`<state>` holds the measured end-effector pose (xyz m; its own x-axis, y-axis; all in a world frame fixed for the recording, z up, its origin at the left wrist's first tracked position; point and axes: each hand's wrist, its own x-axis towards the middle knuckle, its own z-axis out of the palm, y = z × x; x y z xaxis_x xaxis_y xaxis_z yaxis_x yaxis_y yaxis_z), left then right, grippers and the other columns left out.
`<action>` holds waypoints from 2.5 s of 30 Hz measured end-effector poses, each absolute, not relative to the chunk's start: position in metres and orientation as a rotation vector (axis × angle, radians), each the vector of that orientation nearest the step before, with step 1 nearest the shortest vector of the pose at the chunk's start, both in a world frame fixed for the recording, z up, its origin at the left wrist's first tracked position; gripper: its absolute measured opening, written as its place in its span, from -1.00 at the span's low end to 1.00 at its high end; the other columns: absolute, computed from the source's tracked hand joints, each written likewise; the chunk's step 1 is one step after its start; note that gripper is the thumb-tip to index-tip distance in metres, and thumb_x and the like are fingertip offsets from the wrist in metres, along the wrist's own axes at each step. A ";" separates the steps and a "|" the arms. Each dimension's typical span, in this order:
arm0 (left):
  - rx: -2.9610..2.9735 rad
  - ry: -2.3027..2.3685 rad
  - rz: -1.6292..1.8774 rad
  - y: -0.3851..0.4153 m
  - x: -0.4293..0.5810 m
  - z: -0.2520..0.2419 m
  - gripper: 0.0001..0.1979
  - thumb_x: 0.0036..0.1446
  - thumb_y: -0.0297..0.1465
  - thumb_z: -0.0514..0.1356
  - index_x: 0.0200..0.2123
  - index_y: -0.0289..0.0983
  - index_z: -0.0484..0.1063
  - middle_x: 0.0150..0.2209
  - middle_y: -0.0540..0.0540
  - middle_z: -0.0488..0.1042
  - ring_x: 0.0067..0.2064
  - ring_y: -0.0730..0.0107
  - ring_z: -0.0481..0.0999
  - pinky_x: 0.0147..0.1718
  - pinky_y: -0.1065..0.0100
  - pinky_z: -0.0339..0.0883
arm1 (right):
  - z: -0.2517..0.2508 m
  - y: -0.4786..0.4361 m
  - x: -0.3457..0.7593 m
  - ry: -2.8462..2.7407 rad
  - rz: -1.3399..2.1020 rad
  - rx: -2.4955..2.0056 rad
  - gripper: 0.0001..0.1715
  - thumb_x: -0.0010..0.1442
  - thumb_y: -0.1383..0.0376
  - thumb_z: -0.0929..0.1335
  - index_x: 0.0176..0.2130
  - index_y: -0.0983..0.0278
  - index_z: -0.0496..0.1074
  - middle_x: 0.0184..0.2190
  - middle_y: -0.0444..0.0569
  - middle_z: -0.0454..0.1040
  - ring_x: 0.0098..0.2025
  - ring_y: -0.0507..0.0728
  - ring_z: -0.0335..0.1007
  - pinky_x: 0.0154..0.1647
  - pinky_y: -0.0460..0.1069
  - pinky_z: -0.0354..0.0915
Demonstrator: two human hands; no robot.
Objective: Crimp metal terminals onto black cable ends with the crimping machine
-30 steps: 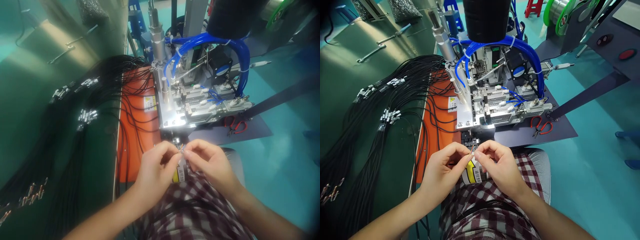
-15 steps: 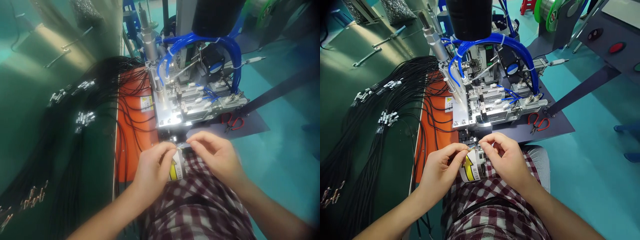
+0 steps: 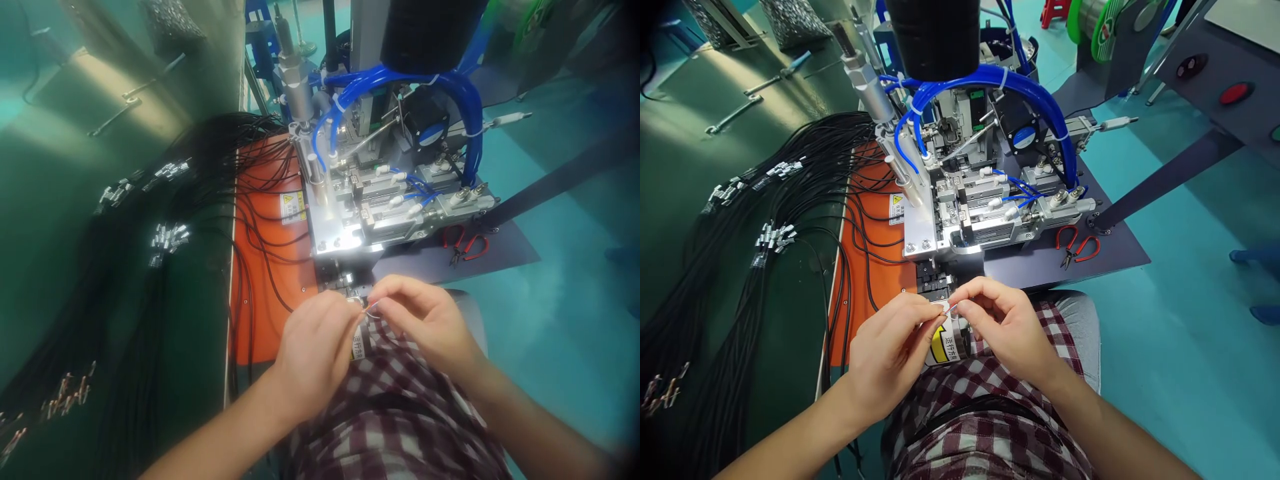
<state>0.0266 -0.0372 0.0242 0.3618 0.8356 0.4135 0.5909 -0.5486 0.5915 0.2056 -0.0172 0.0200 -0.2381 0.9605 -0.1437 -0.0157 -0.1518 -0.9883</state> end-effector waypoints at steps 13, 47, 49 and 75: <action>2.117 1.309 0.966 -0.036 0.032 0.023 -0.92 0.19 -0.54 0.16 -0.29 -0.25 0.37 -0.40 -0.01 0.40 -0.38 0.44 0.36 -0.40 0.39 0.24 | 0.021 -0.008 0.204 -1.056 1.873 -1.119 -0.76 0.13 0.20 0.43 -0.47 0.31 0.45 -0.67 -0.27 0.20 -0.63 -0.09 0.00 -0.64 -0.15 0.01; 1.308 1.271 0.856 -0.015 0.035 0.042 -0.93 0.09 -0.41 0.27 -0.33 -0.28 0.47 -0.47 0.00 0.43 -0.46 0.50 0.38 -0.49 0.46 0.30 | 0.018 -0.015 0.189 -1.283 1.284 -1.228 -0.82 0.22 0.27 0.36 -0.42 0.27 0.39 -0.50 -0.15 0.35 -0.49 0.00 0.24 -0.50 -0.11 0.22; 1.396 1.284 0.854 -0.015 0.033 0.042 -0.95 0.08 -0.44 0.27 -0.34 -0.27 0.49 -0.44 -0.02 0.47 -0.42 0.46 0.42 -0.45 0.44 0.33 | 0.017 -0.015 0.192 -1.336 1.239 -1.240 -0.84 0.23 0.30 0.35 -0.41 0.26 0.41 -0.47 -0.13 0.38 -0.45 0.01 0.27 -0.47 -0.10 0.23; 1.987 1.387 1.008 -0.024 0.032 0.033 -0.91 0.16 -0.55 0.20 -0.35 -0.25 0.42 -0.39 0.01 0.46 -0.35 0.46 0.44 -0.40 0.45 0.30 | 0.017 -0.023 0.207 -1.776 0.637 -1.081 -0.80 0.18 0.49 0.37 -0.20 0.26 0.51 -0.32 -0.05 0.52 -0.31 0.03 0.44 -0.41 -0.10 0.33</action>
<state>0.0316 -0.0240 0.0327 0.2023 0.9379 0.2818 0.5579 -0.3469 0.7540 0.2069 -0.0228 0.0166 -0.1804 0.8777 0.4440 0.3951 0.4781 -0.7845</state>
